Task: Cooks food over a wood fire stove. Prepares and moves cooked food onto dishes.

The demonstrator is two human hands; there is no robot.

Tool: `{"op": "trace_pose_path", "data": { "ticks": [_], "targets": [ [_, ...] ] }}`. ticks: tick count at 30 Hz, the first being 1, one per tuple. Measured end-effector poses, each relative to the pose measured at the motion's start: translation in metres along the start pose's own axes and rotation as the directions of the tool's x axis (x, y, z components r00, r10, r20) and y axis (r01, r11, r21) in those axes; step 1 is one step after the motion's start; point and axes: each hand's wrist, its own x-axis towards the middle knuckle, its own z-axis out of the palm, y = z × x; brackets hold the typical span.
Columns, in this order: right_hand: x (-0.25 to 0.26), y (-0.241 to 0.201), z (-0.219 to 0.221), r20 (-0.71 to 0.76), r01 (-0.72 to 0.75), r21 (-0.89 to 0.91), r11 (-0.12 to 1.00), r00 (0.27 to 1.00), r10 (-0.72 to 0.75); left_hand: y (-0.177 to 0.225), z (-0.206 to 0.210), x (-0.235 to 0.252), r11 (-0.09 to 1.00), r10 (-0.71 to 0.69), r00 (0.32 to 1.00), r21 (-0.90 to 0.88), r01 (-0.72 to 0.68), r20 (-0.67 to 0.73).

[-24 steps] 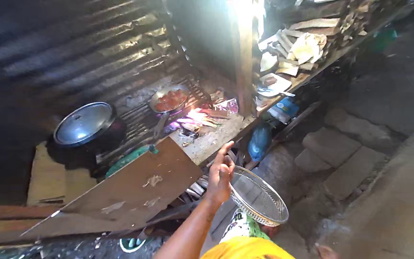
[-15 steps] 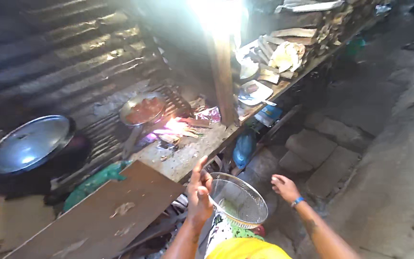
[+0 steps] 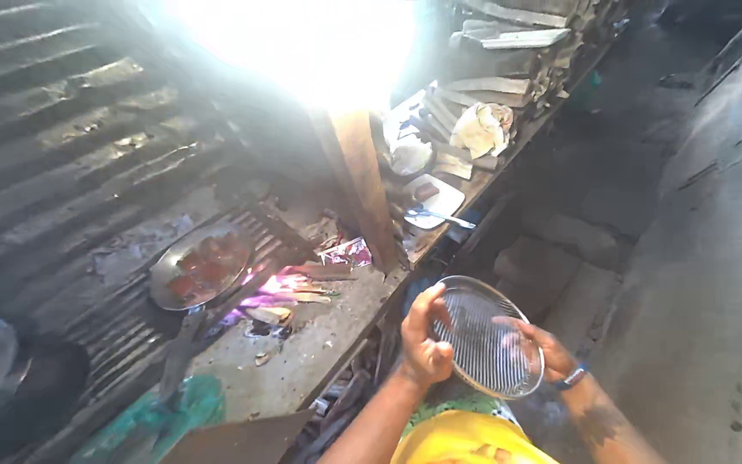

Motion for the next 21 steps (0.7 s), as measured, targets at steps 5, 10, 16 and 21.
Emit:
{"op": "trace_pose_path", "data": {
  "ticks": [5, 10, 16, 21],
  "targets": [
    [-0.017, -0.056, -0.096, -0.357, 0.091, -0.127, 0.988, 0.925, -0.131, -0.110, 0.066, 0.064, 0.766, -0.641, 0.765, -0.015, 0.643, 0.055],
    [-0.022, -0.119, -0.193, -0.386, 0.116, -0.181, 0.977, 0.905, -0.179, -0.247, 0.118, 0.105, 0.169, -0.986, 0.150, -0.376, 0.911, -0.079],
    [-0.026, -0.159, -0.235, -0.397, 0.129, -0.202, 0.971, 0.896, -0.201, -0.286, 0.148, 0.136, 0.252, -0.960, 0.149, -0.502, 0.828, -0.236],
    [-0.003, -0.173, -0.254, -0.342, 0.078, -0.153, 0.985, 0.931, -0.126, -0.249, 0.155, 0.125, 0.412, -0.905, 0.332, -0.351, 0.841, -0.268]
  ]
}}
